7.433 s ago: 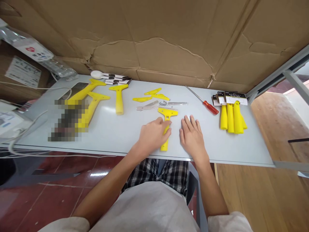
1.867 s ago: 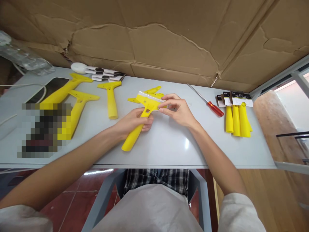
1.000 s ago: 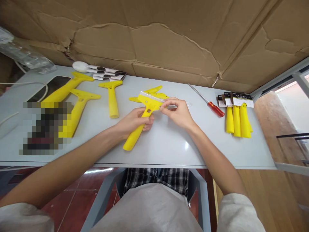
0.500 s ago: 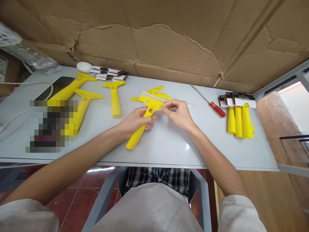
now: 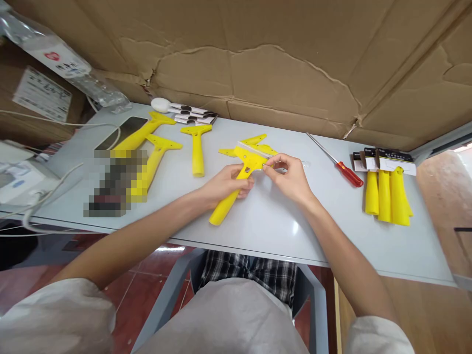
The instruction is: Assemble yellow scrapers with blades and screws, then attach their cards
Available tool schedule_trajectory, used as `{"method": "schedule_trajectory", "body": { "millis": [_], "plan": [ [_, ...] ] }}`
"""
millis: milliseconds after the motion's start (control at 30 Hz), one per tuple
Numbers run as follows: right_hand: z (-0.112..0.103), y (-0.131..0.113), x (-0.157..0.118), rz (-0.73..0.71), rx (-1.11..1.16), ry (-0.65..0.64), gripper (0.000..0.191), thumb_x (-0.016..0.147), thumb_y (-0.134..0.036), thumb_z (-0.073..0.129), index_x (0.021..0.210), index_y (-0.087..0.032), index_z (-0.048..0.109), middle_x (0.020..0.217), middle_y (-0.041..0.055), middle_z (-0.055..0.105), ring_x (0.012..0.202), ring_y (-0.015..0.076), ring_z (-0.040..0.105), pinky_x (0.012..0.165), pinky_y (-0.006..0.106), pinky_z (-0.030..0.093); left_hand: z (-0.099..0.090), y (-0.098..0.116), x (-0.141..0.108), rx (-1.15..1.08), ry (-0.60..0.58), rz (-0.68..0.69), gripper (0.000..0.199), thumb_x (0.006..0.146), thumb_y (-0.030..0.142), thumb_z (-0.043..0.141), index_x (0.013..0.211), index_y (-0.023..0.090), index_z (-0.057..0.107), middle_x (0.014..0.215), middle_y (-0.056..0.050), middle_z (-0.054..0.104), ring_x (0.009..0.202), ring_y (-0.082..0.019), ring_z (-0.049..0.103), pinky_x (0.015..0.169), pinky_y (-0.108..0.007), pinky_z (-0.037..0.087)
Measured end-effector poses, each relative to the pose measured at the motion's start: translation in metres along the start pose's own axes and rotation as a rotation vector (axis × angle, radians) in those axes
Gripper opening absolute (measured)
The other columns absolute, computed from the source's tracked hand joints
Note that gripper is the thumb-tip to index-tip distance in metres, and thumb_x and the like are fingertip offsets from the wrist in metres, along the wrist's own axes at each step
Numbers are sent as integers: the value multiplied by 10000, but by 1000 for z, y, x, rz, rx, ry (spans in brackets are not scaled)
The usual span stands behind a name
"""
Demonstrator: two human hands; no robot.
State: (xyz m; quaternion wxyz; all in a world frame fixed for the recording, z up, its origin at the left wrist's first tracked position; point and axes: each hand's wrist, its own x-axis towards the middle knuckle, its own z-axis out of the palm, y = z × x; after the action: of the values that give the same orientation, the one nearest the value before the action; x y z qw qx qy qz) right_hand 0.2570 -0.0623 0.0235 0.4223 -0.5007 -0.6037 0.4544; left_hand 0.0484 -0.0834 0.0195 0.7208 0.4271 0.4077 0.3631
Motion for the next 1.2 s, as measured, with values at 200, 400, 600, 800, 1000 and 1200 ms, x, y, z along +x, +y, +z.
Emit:
{"method": "schedule_trajectory", "body": {
  "millis": [200, 400, 600, 800, 1000, 1200],
  "plan": [
    [0, -2, -1, 7, 10, -7, 262, 778, -432, 894, 836, -231, 736, 893, 32, 750, 852, 206, 677, 746, 357, 529, 1, 2, -1, -7, 0, -10, 212, 685, 144, 755, 810, 194, 591, 711, 29, 554, 539, -71, 463, 503, -256, 337],
    [1, -2, -1, 5, 1, -8, 272, 781, -442, 893, 837, -230, 732, 893, 33, 742, 839, 200, 664, 722, 352, 531, 0, 1, -1, -19, -5, -6, 209, 683, 137, 751, 797, 195, 585, 704, 28, 555, 540, -71, 464, 496, -254, 319],
    [-4, -6, -1, -26, -49, -19, 249, 808, -446, 857, 845, -232, 733, 937, 55, 766, 878, 219, 698, 682, 342, 543, -1, 1, -1, -35, -3, -12, 239, 689, 130, 779, 812, 196, 586, 712, 32, 557, 541, -69, 469, 499, -251, 329],
    [-22, -9, 6, -90, -194, 85, 194, 830, -421, 824, 846, -246, 742, 1032, 86, 791, 930, 262, 738, 663, 361, 564, -4, -3, 2, -53, 3, -10, 276, 703, 110, 800, 824, 201, 570, 716, 39, 547, 543, -70, 470, 505, -256, 323],
    [-75, -7, 8, -144, -585, 273, 89, 909, -292, 723, 912, -219, 773, 1036, 121, 793, 884, 239, 727, 765, 378, 562, -9, -6, 4, -55, -21, -4, 273, 752, 79, 789, 860, 211, 576, 736, 33, 550, 539, -74, 471, 517, -271, 321],
    [-152, 18, -15, -28, -1239, 319, 297, 968, -372, 684, 1176, -199, 805, 1172, 200, 767, 1087, 356, 692, 988, 479, 508, -6, -6, 2, -47, -18, -9, 254, 764, 64, 770, 844, 207, 576, 745, 26, 559, 534, -74, 476, 514, -272, 327]
  ]
}}
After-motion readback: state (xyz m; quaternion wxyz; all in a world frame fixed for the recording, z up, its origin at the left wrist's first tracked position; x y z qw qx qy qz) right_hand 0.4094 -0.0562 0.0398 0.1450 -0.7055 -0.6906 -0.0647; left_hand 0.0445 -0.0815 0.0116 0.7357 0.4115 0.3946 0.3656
